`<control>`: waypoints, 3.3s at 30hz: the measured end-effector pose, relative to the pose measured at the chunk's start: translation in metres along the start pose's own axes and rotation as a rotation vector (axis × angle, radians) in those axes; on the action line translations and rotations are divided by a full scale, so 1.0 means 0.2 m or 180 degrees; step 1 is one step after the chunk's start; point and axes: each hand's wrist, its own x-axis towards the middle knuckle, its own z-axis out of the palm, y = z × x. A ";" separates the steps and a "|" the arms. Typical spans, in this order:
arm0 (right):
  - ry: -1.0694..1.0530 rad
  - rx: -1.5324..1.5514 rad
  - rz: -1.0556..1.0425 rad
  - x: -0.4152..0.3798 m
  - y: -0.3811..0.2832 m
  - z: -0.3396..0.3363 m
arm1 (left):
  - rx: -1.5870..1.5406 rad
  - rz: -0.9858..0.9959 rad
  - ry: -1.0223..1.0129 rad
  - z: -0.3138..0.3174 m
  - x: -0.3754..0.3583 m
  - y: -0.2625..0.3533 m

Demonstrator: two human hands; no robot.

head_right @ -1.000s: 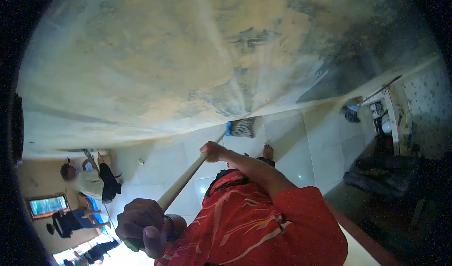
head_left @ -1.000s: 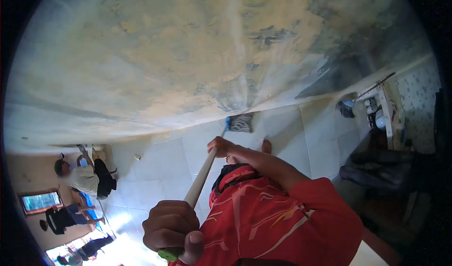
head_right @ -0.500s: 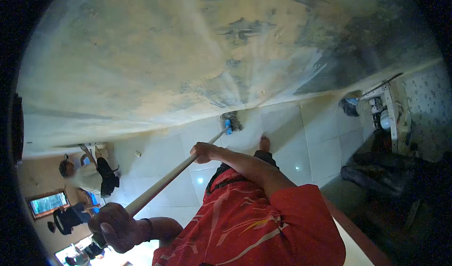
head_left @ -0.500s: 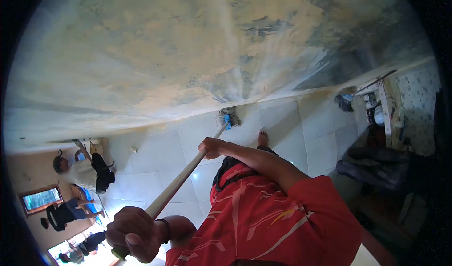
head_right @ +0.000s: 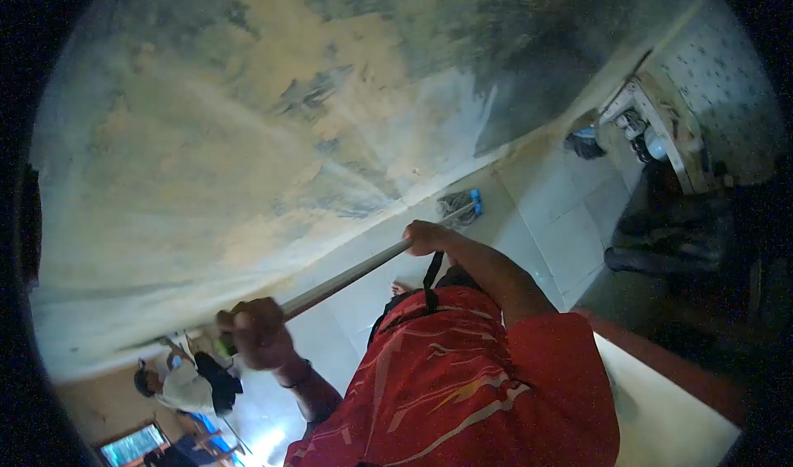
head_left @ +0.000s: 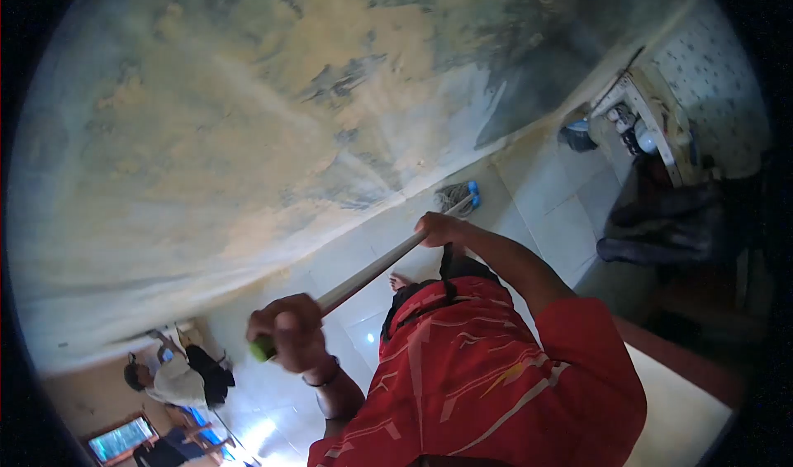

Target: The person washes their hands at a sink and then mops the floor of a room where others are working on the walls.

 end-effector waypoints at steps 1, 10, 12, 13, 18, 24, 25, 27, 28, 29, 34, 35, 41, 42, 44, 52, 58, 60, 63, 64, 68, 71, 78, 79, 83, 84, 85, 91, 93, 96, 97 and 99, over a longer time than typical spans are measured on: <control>-0.0013 0.0272 0.0430 -0.09 0.02 -0.08 | -0.0105 -0.0072 -0.0052 0.04 -0.02 -0.07; 0.1222 -0.0301 0.0730 -0.44 0.43 -0.07 | -0.0736 -0.0373 -0.0692 0.32 0.02 -0.20; 0.1598 -0.0057 0.0709 -0.47 0.37 -0.01 | -0.0888 -0.0391 -0.0881 0.33 0.03 -0.18; 0.1877 0.0032 0.0606 -0.47 0.33 0.02 | -0.0840 -0.0303 -0.0951 0.34 0.02 -0.16; 0.1874 0.0383 0.0185 -0.33 0.09 0.11 | -0.0467 0.0019 -0.1137 0.24 0.00 0.05; 0.1639 0.0484 -0.0287 0.05 -0.24 0.30 | -0.0228 0.0396 -0.1107 0.00 0.03 0.33; 0.1588 0.0380 -0.0326 0.11 -0.33 0.32 | -0.0239 0.0481 -0.1234 -0.03 0.03 0.37; 0.1518 0.0551 -0.0858 0.23 -0.47 0.40 | 0.0001 0.0636 -0.1090 -0.09 0.00 0.47; 0.1348 0.0673 -0.1016 0.29 -0.54 0.45 | 0.0127 0.0726 -0.1049 -0.11 -0.02 0.52; 0.1176 0.0680 -0.1161 0.34 -0.62 0.49 | 0.0654 0.0904 -0.1373 -0.16 -0.02 0.57; 0.0197 0.0804 -0.1873 0.64 -0.95 0.77 | 0.1534 0.1216 -0.0200 -0.30 -0.14 0.72; 0.0198 0.0875 -0.2124 0.69 -0.99 0.83 | 0.1550 0.1068 -0.0568 -0.32 -0.14 0.75; -0.0467 0.1058 -0.2600 0.66 -1.19 0.88 | 0.1631 0.0920 -0.0592 -0.19 -0.19 0.83; -0.0460 0.1150 -0.2598 0.65 -1.19 0.86 | 0.1665 0.0870 -0.0613 -0.18 -0.18 0.83; -0.0503 0.1106 -0.2585 0.64 -1.12 0.86 | 0.1656 0.0819 -0.0656 -0.18 -0.16 0.83; -0.0961 0.0913 -0.1313 0.37 -0.84 0.49 | 0.1553 0.1184 -0.0582 -0.11 -0.12 0.63; -0.0726 0.1279 -0.0804 0.27 -0.44 0.44 | 0.0657 0.1020 -0.0519 -0.02 -0.06 0.40; -0.0851 0.0889 -0.0751 0.24 -0.31 0.37 | 0.0459 0.0944 -0.0377 -0.01 -0.03 0.31; -0.0270 0.0459 -0.0676 0.14 -0.20 0.25 | 0.0231 0.0768 -0.0063 0.01 0.00 0.21; -0.0339 0.0460 -0.0303 0.12 -0.11 0.25 | 0.0239 0.0693 0.0114 0.02 0.00 0.17; -0.0069 0.0141 -0.0421 0.07 0.11 0.21 | 0.0158 0.0383 0.0250 -0.08 -0.04 -0.01; 0.0115 0.0218 -0.0101 0.07 0.19 0.25 | -0.0100 0.0030 0.0135 -0.19 -0.06 -0.08; 0.0062 -0.0074 0.0020 0.18 0.07 0.40 | -0.0194 -0.0071 0.0348 -0.45 -0.10 -0.03; 0.0047 -0.0107 -0.0018 0.20 0.03 0.42 | -0.0184 -0.0028 0.0375 -0.49 -0.10 0.00; -0.0034 -0.0277 -0.0243 0.27 -0.32 0.49 | -0.0021 0.0378 0.0576 -0.63 -0.12 0.22; 0.0058 -0.0212 -0.0415 0.28 -0.43 0.51 | 0.0151 0.0518 0.0595 -0.65 -0.11 0.29; 0.0178 -0.0124 -0.0625 0.31 -0.46 0.60 | 0.0230 0.0724 0.0598 -0.67 -0.11 0.34; -0.0225 0.0596 -0.1645 0.51 -0.80 0.87 | 0.0269 0.0956 -0.0504 -0.74 -0.13 0.73; -0.0376 0.0923 -0.1611 0.55 -0.98 0.81 | 0.0806 0.0902 -0.0496 -0.65 -0.17 0.81; -0.0612 0.0677 -0.1843 0.63 -1.11 0.79 | 0.1031 0.0745 -0.1053 -0.56 -0.20 0.84; -0.0500 0.0798 -0.2138 0.65 -1.12 0.81 | 0.1189 0.0721 -0.0986 -0.50 -0.21 0.85; -0.0567 0.0880 -0.2208 0.69 -1.17 0.85 | 0.1420 0.0723 -0.0841 -0.42 -0.22 0.83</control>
